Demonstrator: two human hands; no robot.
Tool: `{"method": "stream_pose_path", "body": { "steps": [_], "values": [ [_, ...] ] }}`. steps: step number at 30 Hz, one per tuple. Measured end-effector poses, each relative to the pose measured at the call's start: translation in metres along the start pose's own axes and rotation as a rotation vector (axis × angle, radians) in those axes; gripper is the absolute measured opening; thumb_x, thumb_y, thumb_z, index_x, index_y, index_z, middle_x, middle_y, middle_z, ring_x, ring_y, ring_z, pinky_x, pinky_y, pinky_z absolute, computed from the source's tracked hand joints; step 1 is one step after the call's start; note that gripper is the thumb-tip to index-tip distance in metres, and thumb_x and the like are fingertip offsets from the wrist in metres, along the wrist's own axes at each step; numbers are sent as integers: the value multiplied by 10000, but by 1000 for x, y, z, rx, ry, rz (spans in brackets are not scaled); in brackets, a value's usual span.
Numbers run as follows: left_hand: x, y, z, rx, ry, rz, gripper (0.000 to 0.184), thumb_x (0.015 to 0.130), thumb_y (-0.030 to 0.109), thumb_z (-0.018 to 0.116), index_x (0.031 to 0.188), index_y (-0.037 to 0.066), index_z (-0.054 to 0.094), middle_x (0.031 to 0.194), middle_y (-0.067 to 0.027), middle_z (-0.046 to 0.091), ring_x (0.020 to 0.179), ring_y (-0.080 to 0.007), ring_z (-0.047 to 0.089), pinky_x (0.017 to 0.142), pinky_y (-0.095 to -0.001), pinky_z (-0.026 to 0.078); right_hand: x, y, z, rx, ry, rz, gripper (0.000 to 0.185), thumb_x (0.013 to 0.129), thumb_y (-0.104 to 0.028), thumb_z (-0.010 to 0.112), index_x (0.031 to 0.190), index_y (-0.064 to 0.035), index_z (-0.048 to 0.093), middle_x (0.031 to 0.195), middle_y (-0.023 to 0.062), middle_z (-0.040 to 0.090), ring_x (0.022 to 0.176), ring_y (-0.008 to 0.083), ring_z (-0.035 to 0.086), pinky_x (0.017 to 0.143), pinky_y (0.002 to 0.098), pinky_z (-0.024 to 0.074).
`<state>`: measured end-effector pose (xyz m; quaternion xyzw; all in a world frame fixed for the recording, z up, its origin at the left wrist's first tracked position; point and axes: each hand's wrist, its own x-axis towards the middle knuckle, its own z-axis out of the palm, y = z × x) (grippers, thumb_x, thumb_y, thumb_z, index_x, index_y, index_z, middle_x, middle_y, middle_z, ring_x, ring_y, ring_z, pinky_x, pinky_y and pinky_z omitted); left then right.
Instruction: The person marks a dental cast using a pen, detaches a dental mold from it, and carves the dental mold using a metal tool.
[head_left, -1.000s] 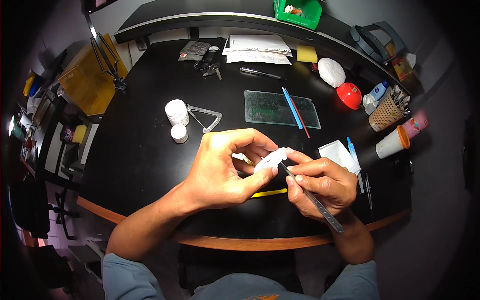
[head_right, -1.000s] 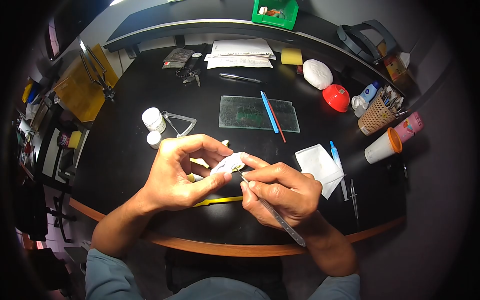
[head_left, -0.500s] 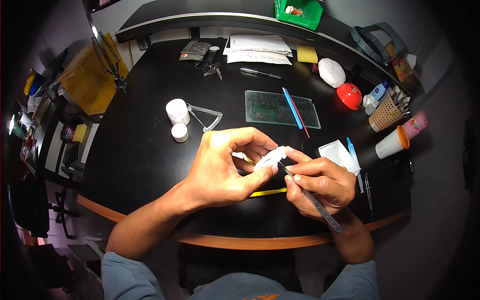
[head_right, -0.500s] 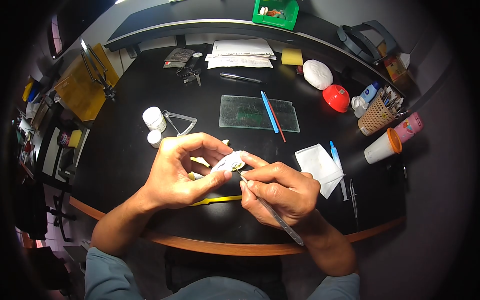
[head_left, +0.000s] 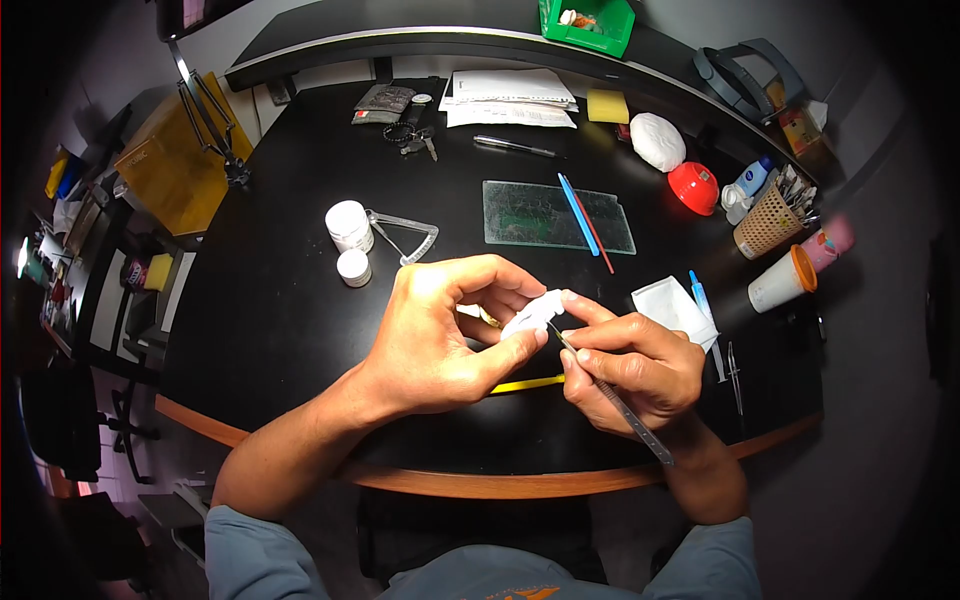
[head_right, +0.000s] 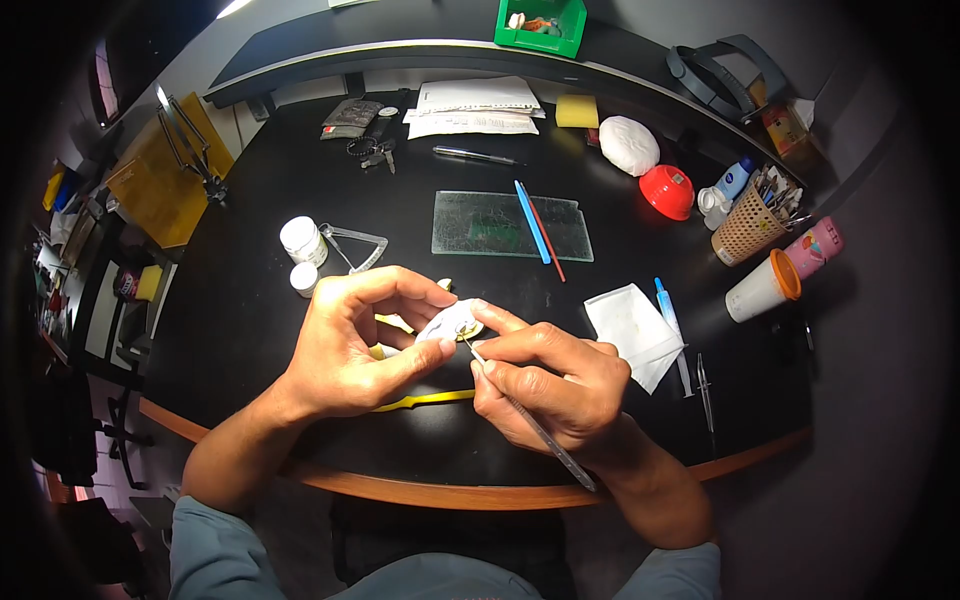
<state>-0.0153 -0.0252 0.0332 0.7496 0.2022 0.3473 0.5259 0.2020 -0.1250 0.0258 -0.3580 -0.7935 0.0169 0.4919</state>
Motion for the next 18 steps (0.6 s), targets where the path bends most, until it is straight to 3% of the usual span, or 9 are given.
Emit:
{"method": "stream_pose_path", "body": {
  "steps": [8,11,18],
  "values": [
    [2,-2,1,-71,11,-24,272,908,27,824,1148,-67,737,988,-134,795,909,-152,785,789,-282,666,-1,-2,0,-22,-2,14,228,799,139,825,957,17,713,935,203,753,958,367,815,946,468,676],
    [1,1,-2,-75,-31,-83,323,923,16,837,1210,-61,712,1064,-142,785,970,-163,777,829,-289,657,-2,2,4,-31,47,3,187,763,73,878,857,8,730,927,159,758,1021,392,808,723,326,694],
    [1,0,-1,-94,-23,-85,318,919,-10,824,1209,-73,709,1067,-152,784,982,-178,779,833,-296,663,-1,0,3,-36,43,-2,178,769,78,870,867,14,737,922,168,750,1026,398,806,733,343,696]
  ]
}}
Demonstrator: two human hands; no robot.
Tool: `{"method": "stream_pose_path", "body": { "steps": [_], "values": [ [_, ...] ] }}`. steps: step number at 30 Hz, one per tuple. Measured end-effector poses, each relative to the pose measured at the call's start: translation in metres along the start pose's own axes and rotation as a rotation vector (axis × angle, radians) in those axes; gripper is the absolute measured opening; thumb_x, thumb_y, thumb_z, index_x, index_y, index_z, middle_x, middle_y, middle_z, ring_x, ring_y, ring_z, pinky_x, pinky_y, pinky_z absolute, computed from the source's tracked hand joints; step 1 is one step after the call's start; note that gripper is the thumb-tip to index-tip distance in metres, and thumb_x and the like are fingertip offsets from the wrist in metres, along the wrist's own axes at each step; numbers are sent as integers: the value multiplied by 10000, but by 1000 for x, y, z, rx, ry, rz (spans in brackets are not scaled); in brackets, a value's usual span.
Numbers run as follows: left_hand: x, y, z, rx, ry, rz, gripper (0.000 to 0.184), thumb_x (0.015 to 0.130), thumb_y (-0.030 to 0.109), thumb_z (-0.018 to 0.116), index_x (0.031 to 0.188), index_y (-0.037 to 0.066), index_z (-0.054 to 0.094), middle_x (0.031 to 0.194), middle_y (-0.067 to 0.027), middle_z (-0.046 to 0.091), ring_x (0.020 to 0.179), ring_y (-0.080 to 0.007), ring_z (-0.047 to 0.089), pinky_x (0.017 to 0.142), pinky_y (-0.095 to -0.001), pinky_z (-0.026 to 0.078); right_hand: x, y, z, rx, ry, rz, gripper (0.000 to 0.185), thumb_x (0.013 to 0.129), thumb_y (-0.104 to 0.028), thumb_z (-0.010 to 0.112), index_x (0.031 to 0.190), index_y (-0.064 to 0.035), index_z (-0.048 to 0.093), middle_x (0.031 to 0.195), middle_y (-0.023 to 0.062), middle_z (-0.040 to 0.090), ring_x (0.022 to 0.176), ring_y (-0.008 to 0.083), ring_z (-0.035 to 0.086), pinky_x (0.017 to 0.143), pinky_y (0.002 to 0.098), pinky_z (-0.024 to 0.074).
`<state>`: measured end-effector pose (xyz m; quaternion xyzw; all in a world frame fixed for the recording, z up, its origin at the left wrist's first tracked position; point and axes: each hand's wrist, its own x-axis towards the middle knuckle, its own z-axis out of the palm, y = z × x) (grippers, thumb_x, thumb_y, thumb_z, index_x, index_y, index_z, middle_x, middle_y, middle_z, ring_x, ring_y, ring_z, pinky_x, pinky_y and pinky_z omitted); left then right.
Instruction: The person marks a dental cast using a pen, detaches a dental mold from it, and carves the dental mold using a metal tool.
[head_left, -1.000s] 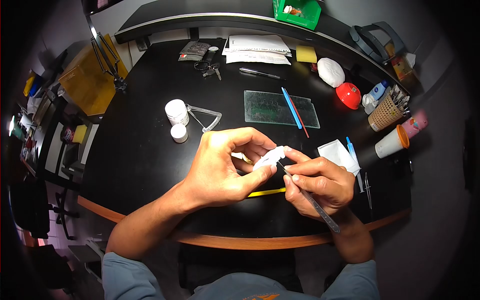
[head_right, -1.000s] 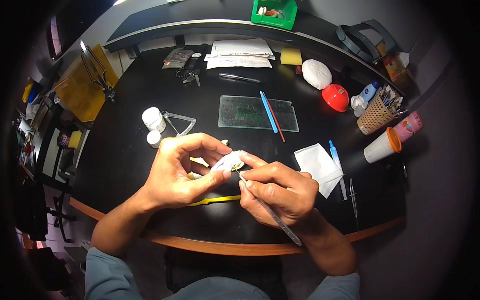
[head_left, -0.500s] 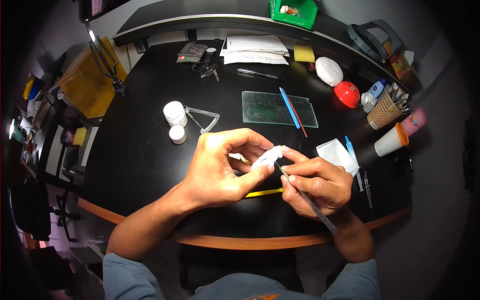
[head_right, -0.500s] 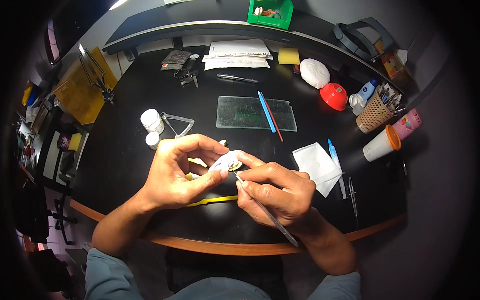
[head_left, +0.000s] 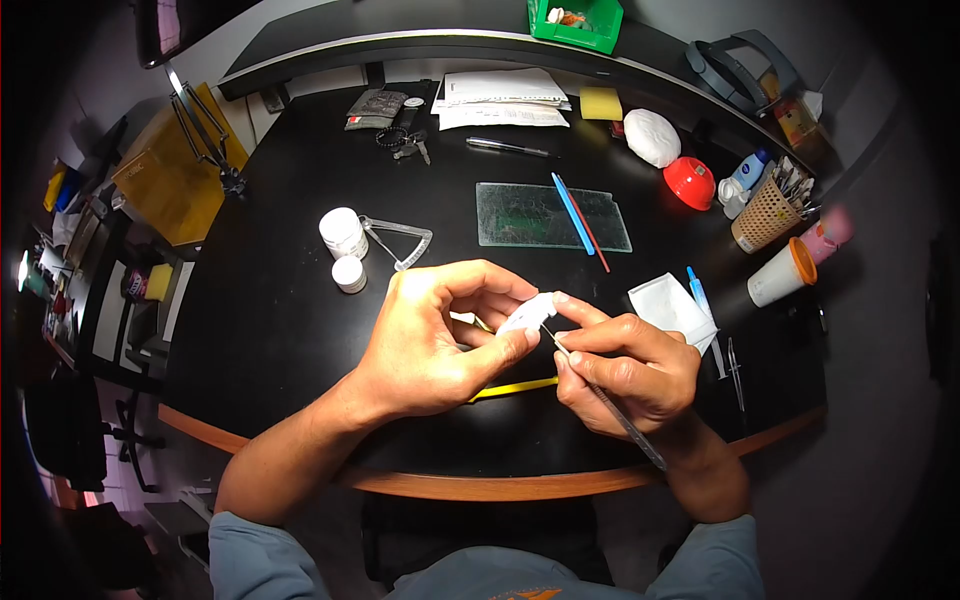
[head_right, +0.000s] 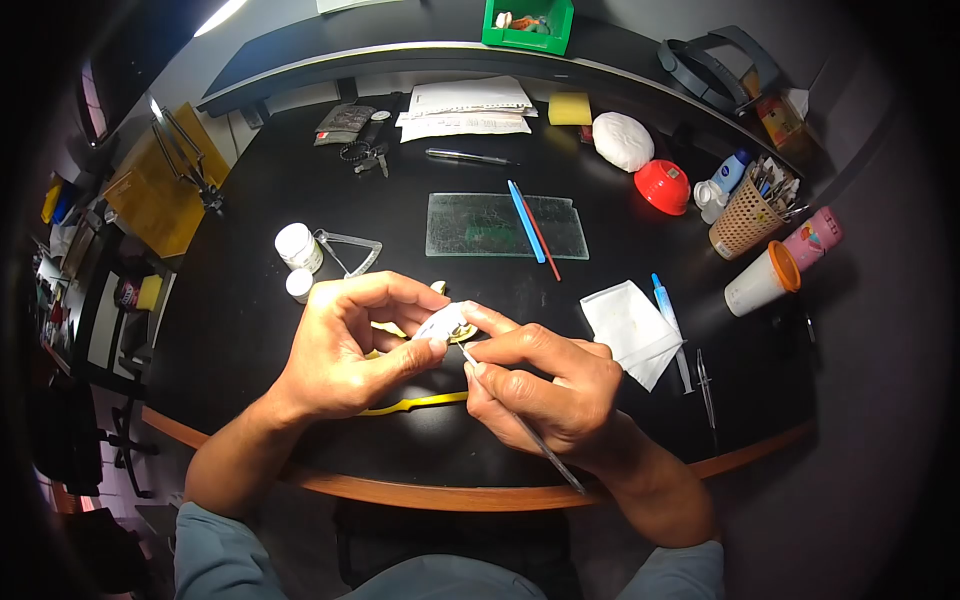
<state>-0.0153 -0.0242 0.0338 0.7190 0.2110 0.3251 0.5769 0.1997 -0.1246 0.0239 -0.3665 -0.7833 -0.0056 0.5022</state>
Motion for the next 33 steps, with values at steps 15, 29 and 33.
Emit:
{"method": "stream_pose_path", "body": {
  "steps": [15,29,33],
  "values": [
    [-1,0,2,58,48,100,318,893,-8,829,1190,-66,733,1034,-141,789,963,-175,785,812,-298,669,0,-1,-2,50,4,4,200,815,142,802,917,17,684,928,183,731,936,329,813,952,479,679],
    [1,-2,4,76,102,149,262,870,27,830,1112,-56,775,975,-140,798,911,-175,798,797,-320,689,1,-1,2,-38,35,10,212,760,109,854,845,-5,696,920,140,745,1028,367,810,671,275,683],
    [1,-2,4,62,97,145,262,870,27,827,1112,-59,775,974,-138,796,905,-173,796,793,-316,689,1,-2,2,-25,41,18,216,753,112,858,848,-5,704,916,137,745,1023,369,810,691,284,688]
  ]
}}
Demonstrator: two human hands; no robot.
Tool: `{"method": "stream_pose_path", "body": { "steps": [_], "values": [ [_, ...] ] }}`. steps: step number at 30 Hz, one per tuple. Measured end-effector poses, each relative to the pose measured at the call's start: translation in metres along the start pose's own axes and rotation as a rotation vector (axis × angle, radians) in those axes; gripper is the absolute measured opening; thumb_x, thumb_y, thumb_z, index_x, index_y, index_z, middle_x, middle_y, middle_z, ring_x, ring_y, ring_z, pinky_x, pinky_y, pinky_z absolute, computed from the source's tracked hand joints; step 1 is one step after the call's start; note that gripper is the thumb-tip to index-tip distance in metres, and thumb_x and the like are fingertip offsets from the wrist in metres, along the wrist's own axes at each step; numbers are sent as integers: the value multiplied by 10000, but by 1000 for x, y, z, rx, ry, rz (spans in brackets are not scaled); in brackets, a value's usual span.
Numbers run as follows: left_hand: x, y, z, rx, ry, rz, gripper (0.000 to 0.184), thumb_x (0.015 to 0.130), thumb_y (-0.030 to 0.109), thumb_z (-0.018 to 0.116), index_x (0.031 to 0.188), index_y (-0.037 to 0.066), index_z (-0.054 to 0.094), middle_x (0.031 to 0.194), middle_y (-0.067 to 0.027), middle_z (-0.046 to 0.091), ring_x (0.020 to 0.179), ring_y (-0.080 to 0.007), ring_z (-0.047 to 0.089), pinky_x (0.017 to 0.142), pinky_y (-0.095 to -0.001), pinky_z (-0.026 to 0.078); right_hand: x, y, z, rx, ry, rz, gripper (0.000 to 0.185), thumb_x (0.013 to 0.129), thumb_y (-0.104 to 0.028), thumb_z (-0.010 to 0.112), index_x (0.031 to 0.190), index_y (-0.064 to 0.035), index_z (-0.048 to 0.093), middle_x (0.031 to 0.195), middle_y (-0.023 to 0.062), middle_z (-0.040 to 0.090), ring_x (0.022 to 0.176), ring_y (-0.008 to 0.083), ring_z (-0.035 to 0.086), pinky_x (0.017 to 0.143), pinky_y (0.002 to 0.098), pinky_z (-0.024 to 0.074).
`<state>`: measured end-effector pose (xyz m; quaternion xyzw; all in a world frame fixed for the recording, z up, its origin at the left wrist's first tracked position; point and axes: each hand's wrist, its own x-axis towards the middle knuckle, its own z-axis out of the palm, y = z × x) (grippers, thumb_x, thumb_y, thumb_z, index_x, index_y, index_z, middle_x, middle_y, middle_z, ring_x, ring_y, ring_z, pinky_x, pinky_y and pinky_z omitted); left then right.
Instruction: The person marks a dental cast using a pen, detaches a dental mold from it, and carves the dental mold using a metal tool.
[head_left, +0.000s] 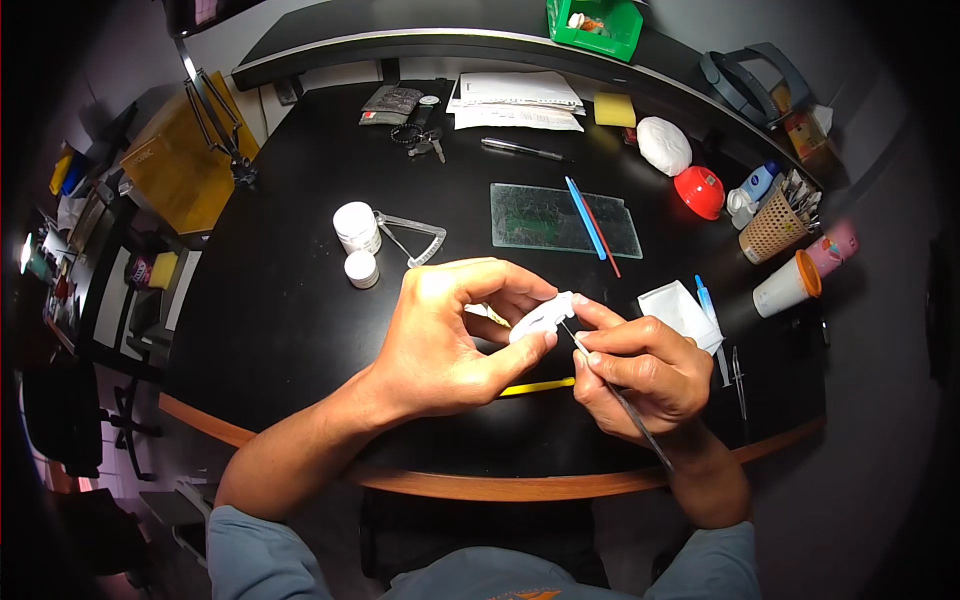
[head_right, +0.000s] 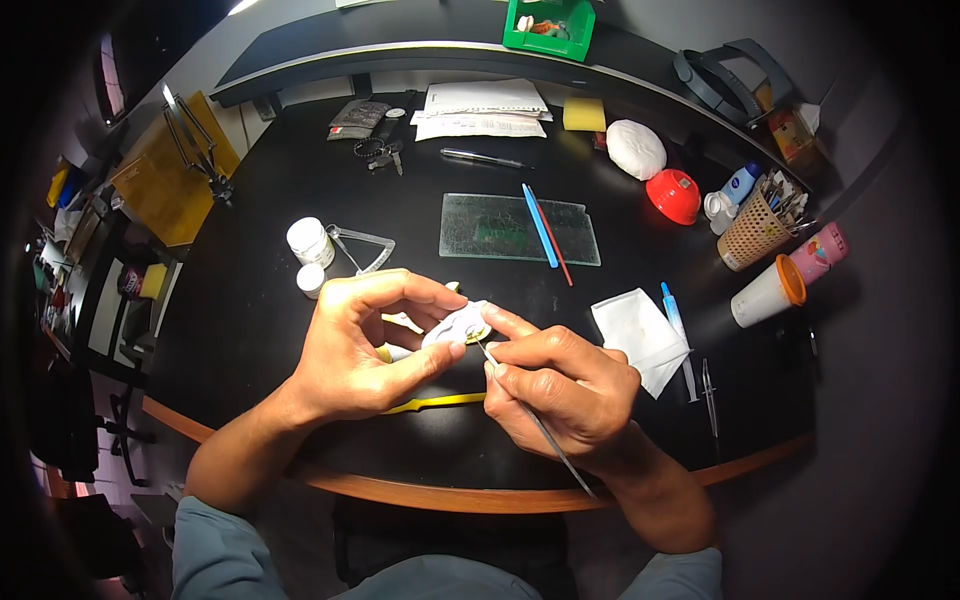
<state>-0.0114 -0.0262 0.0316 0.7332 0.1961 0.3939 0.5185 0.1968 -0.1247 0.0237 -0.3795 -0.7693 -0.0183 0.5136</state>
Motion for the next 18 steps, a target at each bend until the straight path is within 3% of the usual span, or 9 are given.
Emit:
{"method": "stream_pose_path", "body": {
  "steps": [10,14,18],
  "values": [
    [-1,1,1,-25,-2,-36,261,872,33,827,1107,-65,771,957,-138,797,892,-167,793,787,-314,686,0,0,-1,18,-1,6,226,740,115,869,855,-2,713,913,141,748,1019,374,809,722,289,695],
    [-2,0,-2,38,-50,-13,333,897,16,845,1200,-66,734,1026,-128,781,941,-158,777,790,-289,661,0,1,0,13,19,-3,228,738,116,871,855,-2,714,912,142,750,1028,375,807,710,287,694],
    [-2,1,-2,46,-50,-20,332,898,20,845,1198,-66,734,1028,-128,782,946,-158,778,791,-289,660,1,0,0,11,-4,4,213,745,116,863,848,6,712,904,144,747,994,360,816,776,313,702]
  ]
}}
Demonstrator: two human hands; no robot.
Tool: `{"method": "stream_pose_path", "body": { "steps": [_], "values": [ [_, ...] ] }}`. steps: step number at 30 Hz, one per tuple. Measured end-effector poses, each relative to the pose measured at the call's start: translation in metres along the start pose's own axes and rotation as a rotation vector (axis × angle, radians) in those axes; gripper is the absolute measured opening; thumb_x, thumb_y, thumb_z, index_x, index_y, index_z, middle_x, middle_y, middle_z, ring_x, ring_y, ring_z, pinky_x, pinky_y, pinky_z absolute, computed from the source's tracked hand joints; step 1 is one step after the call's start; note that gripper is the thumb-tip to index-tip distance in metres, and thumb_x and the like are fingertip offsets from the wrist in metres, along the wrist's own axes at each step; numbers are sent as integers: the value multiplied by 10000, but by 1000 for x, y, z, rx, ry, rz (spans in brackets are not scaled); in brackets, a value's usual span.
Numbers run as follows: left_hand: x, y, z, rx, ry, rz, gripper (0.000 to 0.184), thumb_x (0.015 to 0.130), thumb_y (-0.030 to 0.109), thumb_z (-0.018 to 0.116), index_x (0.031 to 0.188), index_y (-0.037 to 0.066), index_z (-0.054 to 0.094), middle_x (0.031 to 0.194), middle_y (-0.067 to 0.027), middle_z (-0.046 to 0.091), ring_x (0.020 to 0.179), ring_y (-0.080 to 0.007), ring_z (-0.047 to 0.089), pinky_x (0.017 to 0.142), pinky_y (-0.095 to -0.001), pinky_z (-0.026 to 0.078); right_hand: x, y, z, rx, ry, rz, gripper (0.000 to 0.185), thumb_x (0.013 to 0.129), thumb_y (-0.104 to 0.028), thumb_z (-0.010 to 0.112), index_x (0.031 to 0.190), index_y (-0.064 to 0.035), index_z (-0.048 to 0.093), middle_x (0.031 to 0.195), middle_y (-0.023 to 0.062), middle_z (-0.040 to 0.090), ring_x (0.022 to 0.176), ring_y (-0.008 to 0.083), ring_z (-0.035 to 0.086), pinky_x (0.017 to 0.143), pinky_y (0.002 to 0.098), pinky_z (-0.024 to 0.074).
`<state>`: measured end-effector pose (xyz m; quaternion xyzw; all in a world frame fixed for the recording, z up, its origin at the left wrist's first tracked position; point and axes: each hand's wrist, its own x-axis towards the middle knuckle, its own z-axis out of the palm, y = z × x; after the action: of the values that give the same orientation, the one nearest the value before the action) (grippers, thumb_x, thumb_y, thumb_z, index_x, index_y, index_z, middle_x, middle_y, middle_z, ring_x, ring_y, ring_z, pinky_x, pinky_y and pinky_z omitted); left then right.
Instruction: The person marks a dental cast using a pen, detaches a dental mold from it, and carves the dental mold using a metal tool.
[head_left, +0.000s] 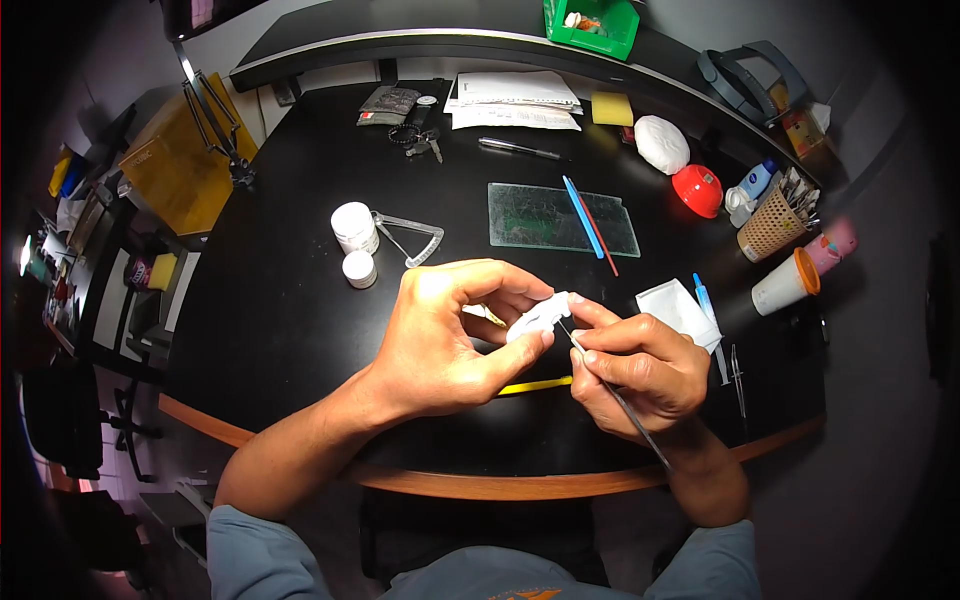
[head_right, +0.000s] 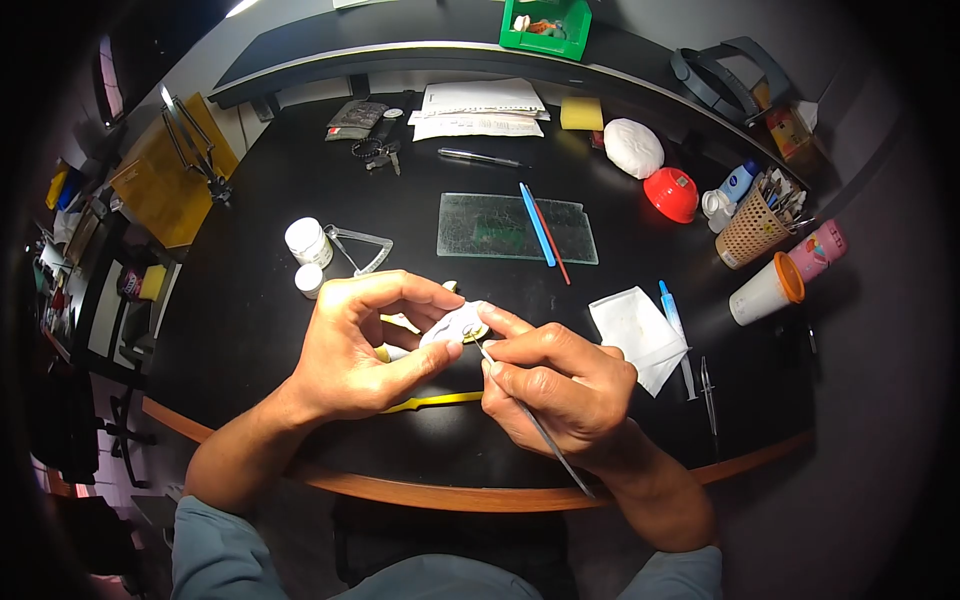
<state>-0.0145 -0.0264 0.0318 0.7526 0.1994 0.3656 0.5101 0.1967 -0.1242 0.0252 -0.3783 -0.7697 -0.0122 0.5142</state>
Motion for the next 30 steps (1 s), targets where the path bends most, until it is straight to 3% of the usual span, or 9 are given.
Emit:
{"method": "stream_pose_path", "body": {
  "steps": [5,11,25,30],
  "values": [
    [1,-1,0,0,-7,9,333,894,19,848,1196,-66,734,1027,-128,782,947,-157,778,795,-290,661,-1,2,-1,48,11,11,188,755,118,848,840,19,713,903,148,748,926,330,826,874,363,698],
    [1,-3,-1,-2,-12,7,342,893,21,851,1201,-66,731,1031,-130,784,945,-159,779,789,-288,660,0,2,1,47,7,-2,188,749,122,844,848,26,717,898,155,748,889,313,827,885,370,696],
    [1,-2,-1,14,-9,10,336,892,21,849,1198,-61,737,1021,-122,784,945,-151,779,778,-277,653,0,1,0,46,7,12,194,749,122,850,846,12,723,900,152,749,950,343,824,806,331,702],
    [2,0,2,-31,45,15,260,870,42,828,1103,-59,773,944,-132,799,887,-165,795,777,-307,680,-1,0,-1,17,16,5,202,745,113,860,848,7,722,909,152,751,977,351,820,781,323,702]
  ]
}}
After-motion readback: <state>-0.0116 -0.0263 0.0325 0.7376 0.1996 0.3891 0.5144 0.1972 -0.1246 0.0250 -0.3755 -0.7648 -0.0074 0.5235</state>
